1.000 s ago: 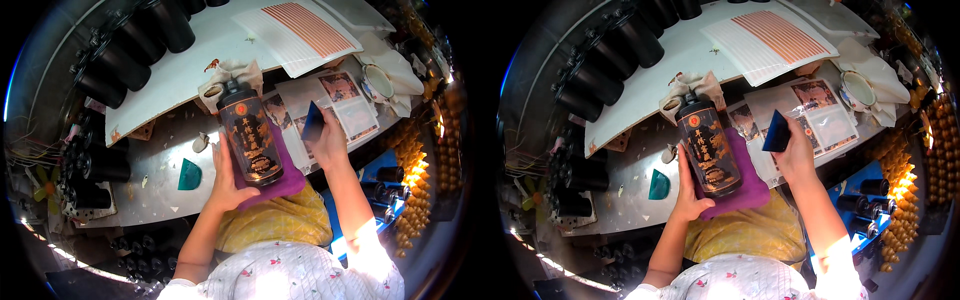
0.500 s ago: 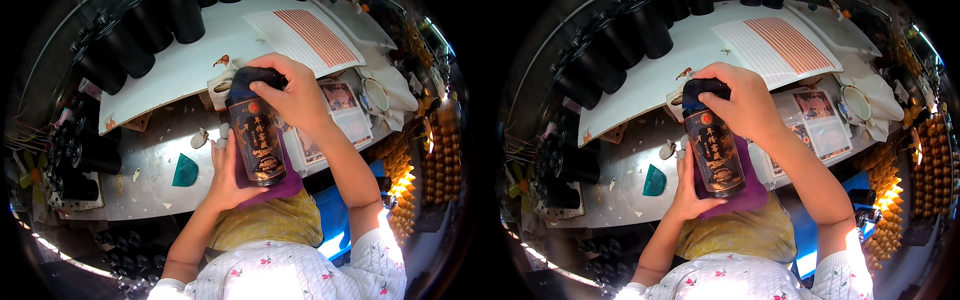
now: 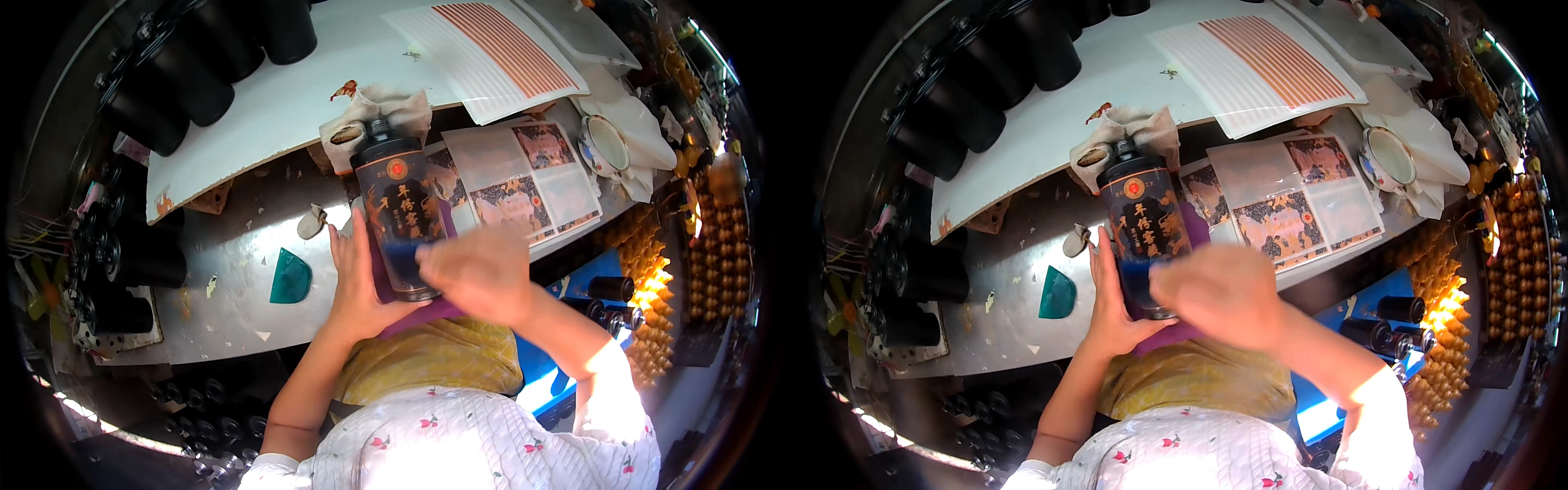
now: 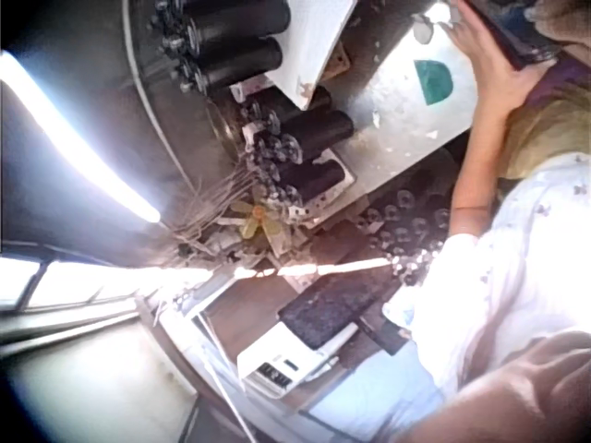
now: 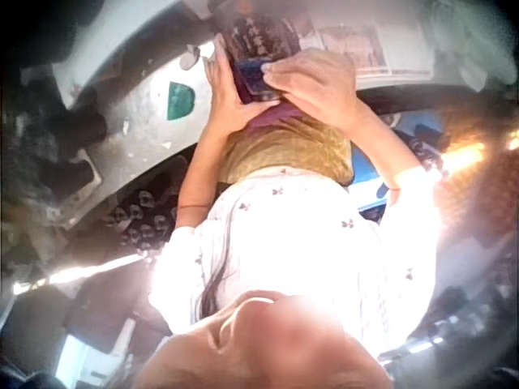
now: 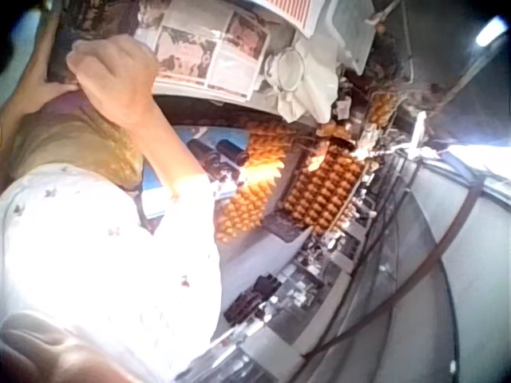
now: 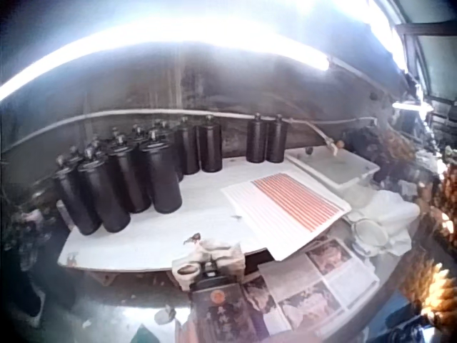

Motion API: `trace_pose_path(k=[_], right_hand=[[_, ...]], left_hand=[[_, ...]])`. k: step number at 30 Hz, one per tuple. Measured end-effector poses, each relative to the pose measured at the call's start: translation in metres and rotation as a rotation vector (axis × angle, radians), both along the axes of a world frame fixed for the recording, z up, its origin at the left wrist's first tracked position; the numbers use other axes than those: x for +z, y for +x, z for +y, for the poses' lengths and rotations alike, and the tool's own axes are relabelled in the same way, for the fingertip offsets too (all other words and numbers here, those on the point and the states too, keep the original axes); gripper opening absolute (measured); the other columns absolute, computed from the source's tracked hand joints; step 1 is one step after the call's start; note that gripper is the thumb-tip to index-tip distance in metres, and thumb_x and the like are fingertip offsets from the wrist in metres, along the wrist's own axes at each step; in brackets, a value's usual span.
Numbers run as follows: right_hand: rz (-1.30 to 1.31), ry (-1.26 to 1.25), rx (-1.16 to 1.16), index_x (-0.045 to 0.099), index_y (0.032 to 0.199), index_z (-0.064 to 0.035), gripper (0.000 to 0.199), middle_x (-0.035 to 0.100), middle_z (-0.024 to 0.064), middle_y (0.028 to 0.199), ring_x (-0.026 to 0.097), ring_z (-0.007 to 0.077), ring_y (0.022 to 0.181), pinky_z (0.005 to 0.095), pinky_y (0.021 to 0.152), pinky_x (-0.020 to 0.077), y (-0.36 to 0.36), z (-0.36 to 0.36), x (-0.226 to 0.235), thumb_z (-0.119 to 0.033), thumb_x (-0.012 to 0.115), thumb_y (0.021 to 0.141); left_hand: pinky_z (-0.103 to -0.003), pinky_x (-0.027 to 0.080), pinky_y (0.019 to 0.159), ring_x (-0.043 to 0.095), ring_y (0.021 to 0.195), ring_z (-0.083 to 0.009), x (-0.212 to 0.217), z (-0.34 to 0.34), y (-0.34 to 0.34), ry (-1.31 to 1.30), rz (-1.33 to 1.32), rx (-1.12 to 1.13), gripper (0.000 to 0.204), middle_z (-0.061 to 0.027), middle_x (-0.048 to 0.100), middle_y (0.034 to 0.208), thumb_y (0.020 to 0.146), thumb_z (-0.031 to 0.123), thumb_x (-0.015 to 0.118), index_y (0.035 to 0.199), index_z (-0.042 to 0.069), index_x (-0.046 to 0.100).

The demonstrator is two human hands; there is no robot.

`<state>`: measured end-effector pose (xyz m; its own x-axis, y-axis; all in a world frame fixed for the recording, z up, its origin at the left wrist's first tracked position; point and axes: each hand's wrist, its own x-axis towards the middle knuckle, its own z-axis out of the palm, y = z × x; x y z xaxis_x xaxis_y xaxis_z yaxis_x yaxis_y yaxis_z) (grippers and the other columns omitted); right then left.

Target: The person wraps a thin orange band around the top and bottom edges of a black cylindrical container. They rotate the container to align the band, press it into place, and repeat the process on the opposite edge. The container is handled one at a time and placed back on the work surface after each wrap.

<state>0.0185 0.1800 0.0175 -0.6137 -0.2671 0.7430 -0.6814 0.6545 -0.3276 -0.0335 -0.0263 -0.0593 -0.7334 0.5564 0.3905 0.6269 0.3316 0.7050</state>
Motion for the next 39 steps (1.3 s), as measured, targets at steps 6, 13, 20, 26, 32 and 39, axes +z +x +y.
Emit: trace_pose_path(k=[6,13,20,26,32,39], right_hand=[[-0.397,-0.376,-0.117,0.065,0.091,-0.0086,0.023,0.067,0.0054,0.086,0.066,0.0221,0.073,0.0306,0.062,0.0505,0.027,-0.029,0.001,-0.008,0.081,0.074],[-0.568,-1.344,-0.277,0.049,0.091,-0.0058,0.029,0.056,0.0006,0.089,0.051,0.0050,0.081,0.0236,0.070,0.0442,0.012,-0.033,-0.040,-0.004,0.077,0.085],[-0.682,-1.269,-0.391,0.050,0.089,-0.0055,0.026,0.055,0.0000,0.084,0.052,0.0056,0.079,0.0243,0.069,0.0445,0.008,-0.007,-0.058,-0.005,0.076,0.085],[-0.216,-0.399,-0.320,0.052,0.089,-0.0053,0.027,0.052,0.0095,0.083,0.054,0.0220,0.067,0.0344,0.059,0.0458,-0.033,-0.046,0.007,-0.002,0.075,0.077],[-0.198,-0.759,-0.397,0.048,0.090,-0.0042,0.030,0.049,0.0074,0.083,0.051,0.0156,0.073,0.0305,0.066,0.0443,-0.052,-0.035,-0.013,0.001,0.075,0.078],[-0.588,-1.465,-0.437,0.047,0.091,-0.0061,0.026,0.055,-0.0010,0.083,0.049,0.0040,0.073,0.0216,0.065,0.0437,-0.045,-0.018,-0.039,-0.004,0.072,0.085]], left_hand=[[-0.070,-0.002,0.116,0.043,0.138,-0.0460,-0.010,0.003,0.000,-0.046,0.077,0.017,0.140,-0.0252,0.045,0.149,0.068,0.053,0.087,0.158,-0.005,-0.002],[-0.059,0.000,0.121,0.008,0.151,-0.0491,-0.028,-0.012,0.006,0.019,-0.206,-0.032,0.157,-0.0299,0.008,0.164,0.059,0.062,0.090,0.157,-0.006,-0.014],[-0.055,0.005,0.122,0.006,0.152,-0.0490,-0.029,-0.009,0.004,0.089,-0.276,-0.019,0.159,-0.0309,0.003,0.164,0.059,0.060,0.091,0.156,-0.006,-0.016],[-0.056,0.008,0.121,0.018,0.149,-0.0454,-0.034,-0.007,0.003,-0.086,-0.369,-0.038,0.116,-0.0274,0.020,0.161,0.075,0.045,0.083,0.156,-0.003,0.014],[-0.058,0.008,0.119,0.021,0.147,-0.0448,-0.026,-0.012,0.005,-0.053,-0.204,-0.063,0.144,-0.0264,0.019,0.161,0.065,0.059,0.088,0.157,-0.003,-0.004],[-0.042,0.034,0.116,0.035,0.143,-0.0302,-0.019,-0.012,0.005,-0.086,-0.264,-0.061,0.165,-0.0159,0.012,0.163,0.058,0.050,0.097,0.155,0.010,-0.030]])
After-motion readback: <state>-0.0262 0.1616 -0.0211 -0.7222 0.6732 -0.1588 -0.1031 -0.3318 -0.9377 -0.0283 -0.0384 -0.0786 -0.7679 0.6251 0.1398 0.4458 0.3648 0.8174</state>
